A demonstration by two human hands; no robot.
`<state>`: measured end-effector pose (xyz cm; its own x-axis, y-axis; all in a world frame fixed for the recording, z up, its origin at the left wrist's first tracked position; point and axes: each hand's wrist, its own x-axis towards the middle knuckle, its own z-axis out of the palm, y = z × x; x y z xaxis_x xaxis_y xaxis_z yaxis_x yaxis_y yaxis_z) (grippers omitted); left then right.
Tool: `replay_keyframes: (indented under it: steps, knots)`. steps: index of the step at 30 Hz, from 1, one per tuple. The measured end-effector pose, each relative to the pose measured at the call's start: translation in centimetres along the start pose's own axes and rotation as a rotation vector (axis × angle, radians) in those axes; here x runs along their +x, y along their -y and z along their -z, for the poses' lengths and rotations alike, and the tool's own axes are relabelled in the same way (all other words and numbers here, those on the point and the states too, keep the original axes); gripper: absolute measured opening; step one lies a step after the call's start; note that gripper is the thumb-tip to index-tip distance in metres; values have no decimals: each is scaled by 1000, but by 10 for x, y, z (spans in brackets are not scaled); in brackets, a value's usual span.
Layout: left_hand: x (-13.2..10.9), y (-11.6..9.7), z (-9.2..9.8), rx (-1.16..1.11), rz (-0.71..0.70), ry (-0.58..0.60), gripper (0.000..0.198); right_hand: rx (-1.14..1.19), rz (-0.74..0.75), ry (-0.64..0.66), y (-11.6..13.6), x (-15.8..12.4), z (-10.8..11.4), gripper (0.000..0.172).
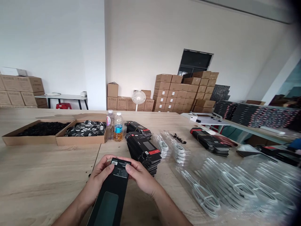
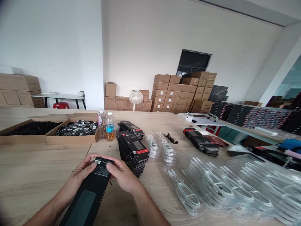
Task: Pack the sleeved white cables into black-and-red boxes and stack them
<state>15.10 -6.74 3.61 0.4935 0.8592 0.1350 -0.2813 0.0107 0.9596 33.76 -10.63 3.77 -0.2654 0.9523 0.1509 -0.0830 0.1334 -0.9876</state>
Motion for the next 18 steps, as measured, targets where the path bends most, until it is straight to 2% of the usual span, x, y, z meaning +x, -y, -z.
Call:
replay_keyframes:
  steps: [3,6,9,11,14,16,18]
  knots:
    - [5,-1,2,57,-75,-61,34,-43,47,-182,-5,7,0,56]
    - [8,0,6,98,-148,-126,33,-130,119,-462,-2,10,8,63]
    - [9,4,9,136,-112,-154,38,-306,173,-762,8,-13,24,55]
    - [10,6,12,221,-43,-141,38,-547,187,-886,14,-50,37,45]
    - [8,7,15,610,-5,-140,29,-1144,190,-911,15,-126,61,30]
    - [5,6,15,937,-92,-137,20,-1530,113,-948,13,-179,77,27]
    - [1,7,14,1122,-249,-68,6,-1812,15,-962,9,-221,91,31]
